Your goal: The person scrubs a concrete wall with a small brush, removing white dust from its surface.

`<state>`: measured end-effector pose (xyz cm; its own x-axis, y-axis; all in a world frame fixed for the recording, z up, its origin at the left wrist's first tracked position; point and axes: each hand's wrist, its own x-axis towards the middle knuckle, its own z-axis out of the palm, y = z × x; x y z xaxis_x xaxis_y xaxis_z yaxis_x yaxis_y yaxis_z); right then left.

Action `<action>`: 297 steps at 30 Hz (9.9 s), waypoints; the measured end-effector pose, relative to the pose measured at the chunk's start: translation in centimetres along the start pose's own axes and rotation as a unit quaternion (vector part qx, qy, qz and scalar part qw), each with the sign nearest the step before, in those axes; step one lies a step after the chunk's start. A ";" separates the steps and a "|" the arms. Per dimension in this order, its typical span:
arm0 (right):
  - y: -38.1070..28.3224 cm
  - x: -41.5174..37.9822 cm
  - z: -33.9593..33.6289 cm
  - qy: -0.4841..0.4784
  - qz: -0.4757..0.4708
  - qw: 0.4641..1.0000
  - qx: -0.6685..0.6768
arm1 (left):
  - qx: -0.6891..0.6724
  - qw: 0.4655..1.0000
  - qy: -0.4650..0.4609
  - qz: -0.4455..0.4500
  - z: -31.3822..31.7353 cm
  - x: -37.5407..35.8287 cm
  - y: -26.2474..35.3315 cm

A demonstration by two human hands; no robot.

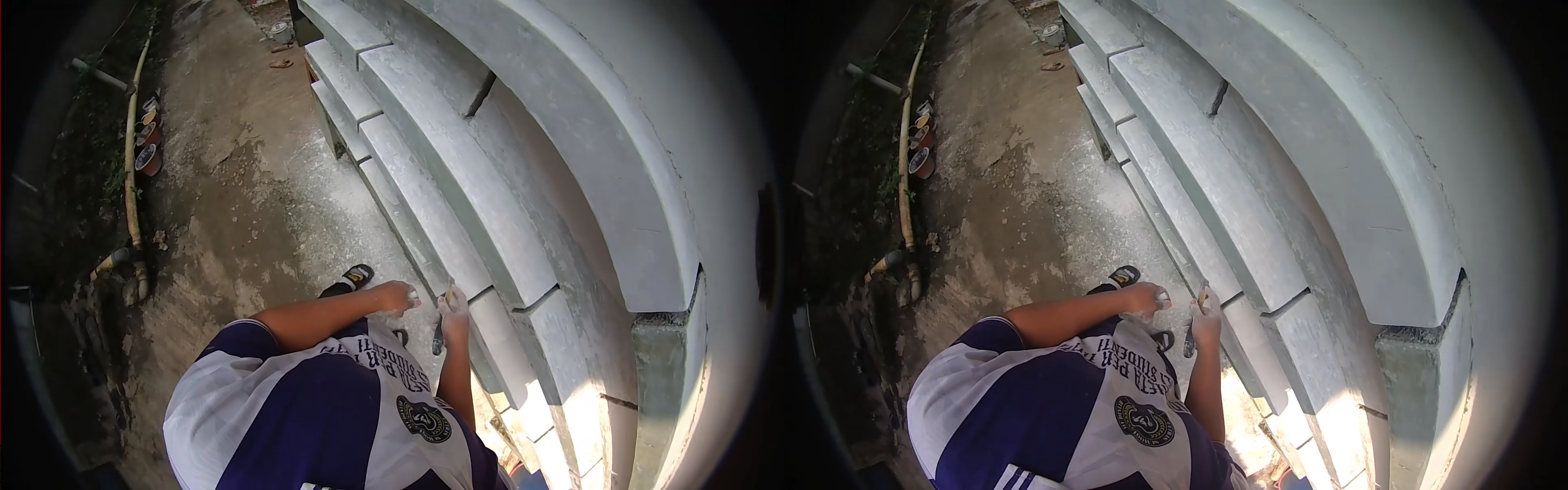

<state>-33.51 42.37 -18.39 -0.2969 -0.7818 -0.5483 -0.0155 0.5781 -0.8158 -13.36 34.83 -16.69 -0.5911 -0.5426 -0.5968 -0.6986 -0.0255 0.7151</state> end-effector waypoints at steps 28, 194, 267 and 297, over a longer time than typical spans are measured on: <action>-7.6 5.1 13.0 0.019 -0.030 0.994 -0.105 | -0.464 0.869 0.132 -0.109 -14.5 4.4 -11.7; -19.6 19.0 23.3 0.242 -0.021 0.908 -0.342 | -0.487 0.734 0.472 0.038 -23.9 20.7 -12.2; -20.2 20.5 23.2 0.192 0.010 0.909 -0.370 | -0.554 0.689 0.464 0.059 -23.7 21.1 -11.9; -22.6 22.6 27.1 0.174 -0.041 0.929 -0.323 | -0.547 0.699 0.459 0.046 -23.9 21.0 -12.1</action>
<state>-13.97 5.29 -17.37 -0.5594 -0.7708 -0.3048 -0.5877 0.6282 -0.5099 -7.67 3.71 -29.16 0.2451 -0.8810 -0.4048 0.3486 -0.3095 0.8847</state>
